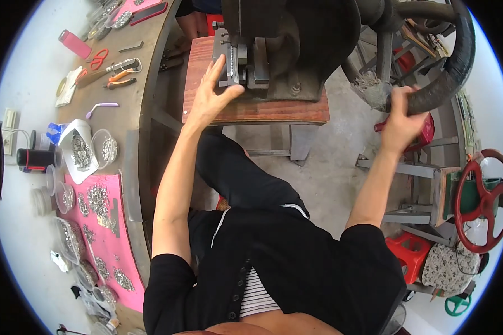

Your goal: Assembling small metal components into a jig and pressing them with a manual machine.

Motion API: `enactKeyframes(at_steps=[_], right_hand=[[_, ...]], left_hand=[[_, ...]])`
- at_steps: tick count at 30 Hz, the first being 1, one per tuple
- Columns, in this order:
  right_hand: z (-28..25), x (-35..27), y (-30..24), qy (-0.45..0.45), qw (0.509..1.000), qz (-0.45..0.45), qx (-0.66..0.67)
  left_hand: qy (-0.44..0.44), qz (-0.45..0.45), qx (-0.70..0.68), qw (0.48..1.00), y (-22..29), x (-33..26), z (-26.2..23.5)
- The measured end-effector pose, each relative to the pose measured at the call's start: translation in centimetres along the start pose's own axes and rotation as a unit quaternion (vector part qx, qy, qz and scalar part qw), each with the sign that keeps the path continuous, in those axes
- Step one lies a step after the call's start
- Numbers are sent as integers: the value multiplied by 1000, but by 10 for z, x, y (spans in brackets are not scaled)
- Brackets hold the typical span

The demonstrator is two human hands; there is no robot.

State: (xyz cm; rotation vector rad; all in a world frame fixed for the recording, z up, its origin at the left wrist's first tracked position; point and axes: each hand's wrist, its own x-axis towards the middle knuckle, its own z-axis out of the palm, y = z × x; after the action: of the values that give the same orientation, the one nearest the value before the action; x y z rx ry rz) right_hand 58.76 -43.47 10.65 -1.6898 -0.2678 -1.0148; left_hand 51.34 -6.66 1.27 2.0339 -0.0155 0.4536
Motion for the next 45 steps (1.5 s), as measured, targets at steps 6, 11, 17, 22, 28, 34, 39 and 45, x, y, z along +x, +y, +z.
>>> enactKeyframes(at_steps=[6,11,17,22,28,34,39,45], right_hand=[[-18,53,-37,-68,995,16,-69],[-16,148,-81,-195,977,33,-77],[0,254,-87,-306,942,77,-116],[16,269,-91,-290,945,115,-101],[-19,137,-69,-149,988,2,35],[-13,120,-77,-150,986,40,-64],[-14,256,-75,-334,928,132,-95],[-22,167,-74,-150,984,-23,-99]], left_hand=[[11,31,51,998,-2,2,5],[17,74,94,993,-11,14,9],[10,84,118,989,-12,34,20],[8,80,117,990,-15,40,21],[3,75,97,992,-17,38,20],[0,75,90,993,-16,45,18],[-7,77,79,994,-19,41,21],[-8,69,91,993,-18,41,18]])
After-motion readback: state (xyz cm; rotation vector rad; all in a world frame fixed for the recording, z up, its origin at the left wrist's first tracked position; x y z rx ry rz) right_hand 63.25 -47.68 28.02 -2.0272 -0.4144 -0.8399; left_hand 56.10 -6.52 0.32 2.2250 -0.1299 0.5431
